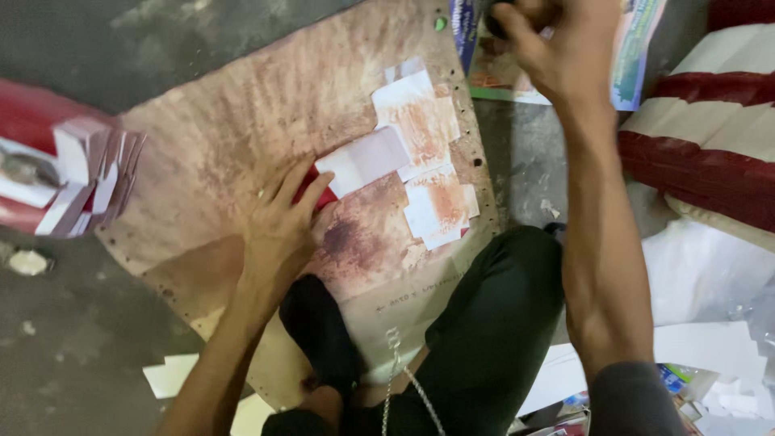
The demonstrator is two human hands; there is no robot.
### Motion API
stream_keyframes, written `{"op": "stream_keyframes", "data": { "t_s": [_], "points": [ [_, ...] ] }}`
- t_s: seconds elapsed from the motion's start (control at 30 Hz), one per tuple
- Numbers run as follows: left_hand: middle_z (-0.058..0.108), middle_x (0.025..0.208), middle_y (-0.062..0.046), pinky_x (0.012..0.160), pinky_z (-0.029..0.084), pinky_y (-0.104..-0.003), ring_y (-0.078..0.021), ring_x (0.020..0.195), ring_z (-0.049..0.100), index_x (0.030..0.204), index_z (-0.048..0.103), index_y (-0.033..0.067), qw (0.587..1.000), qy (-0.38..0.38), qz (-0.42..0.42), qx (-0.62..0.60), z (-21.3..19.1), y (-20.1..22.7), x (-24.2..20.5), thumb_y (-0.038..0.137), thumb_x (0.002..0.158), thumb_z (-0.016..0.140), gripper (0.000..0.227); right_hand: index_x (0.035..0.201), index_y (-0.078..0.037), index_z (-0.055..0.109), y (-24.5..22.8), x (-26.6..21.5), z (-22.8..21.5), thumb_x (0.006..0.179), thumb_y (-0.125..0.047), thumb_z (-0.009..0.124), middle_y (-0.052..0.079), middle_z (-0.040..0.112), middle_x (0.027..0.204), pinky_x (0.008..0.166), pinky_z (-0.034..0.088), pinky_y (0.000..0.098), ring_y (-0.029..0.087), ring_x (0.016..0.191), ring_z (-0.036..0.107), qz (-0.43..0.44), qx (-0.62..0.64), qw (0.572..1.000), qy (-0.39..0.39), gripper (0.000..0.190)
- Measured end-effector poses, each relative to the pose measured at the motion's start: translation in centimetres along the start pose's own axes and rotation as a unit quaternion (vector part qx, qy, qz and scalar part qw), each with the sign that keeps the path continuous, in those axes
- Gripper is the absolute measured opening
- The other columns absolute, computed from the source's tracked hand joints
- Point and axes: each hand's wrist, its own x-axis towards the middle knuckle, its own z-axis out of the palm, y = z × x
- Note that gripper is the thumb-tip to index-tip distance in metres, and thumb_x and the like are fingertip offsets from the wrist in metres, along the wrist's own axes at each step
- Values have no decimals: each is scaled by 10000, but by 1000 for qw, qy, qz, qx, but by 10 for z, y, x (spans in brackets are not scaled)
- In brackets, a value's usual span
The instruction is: The person sits on the floor and glues red and white paper pieces together. They apply adhesive from a jar using a small tool, press the pieces, and stack the finished units.
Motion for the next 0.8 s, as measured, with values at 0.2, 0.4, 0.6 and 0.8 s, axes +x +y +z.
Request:
{"op": "stream_keyframes", "data": {
  "t_s": [0.2, 0.4, 0.6, 0.8],
  "points": [
    [578, 1446, -139, 1024, 495, -481, -314, 1310, 567, 1279, 684, 118, 1000, -9, -16, -1, 2, -2, -12, 207, 878, 796, 427, 1009, -21, 771, 15, 17, -14, 799, -151, 911, 159, 745, 854, 700, 587, 431, 291, 723, 719, -25, -218, 968, -119, 284],
    [517, 1463, -160, 1006, 361, -645, -360, 1353, 481, 1332, 655, 147, 993, -42, -60, 98, 21, 3, -20, 112, 698, 703, 637, 938, -32, 745, 52, 9, 1, 921, -276, 819, 114, 727, 842, 744, 591, 417, 255, 759, 718, -20, -162, 986, -26, 255],
    [530, 1526, -135, 1084, 444, -449, -306, 1415, 506, 1426, 595, 172, 996, 11, -57, 74, 21, 7, -21, 65, 792, 705, 653, 1016, -70, 789, 29, 17, -25, 838, -342, 880, 134, 721, 801, 639, 585, 396, 274, 640, 694, -58, -329, 930, -155, 338],
    [502, 1528, -198, 1122, 422, -471, -343, 1357, 531, 1610, 302, 36, 994, 32, -79, -65, 21, -19, -35, 325, 924, 772, 881, 1339, -49, 634, -189, -55, 7, 940, -161, 860, 109, 696, 1153, 867, 609, 379, 252, 990, 734, 114, 157, 979, -63, 472]
  ]
}}
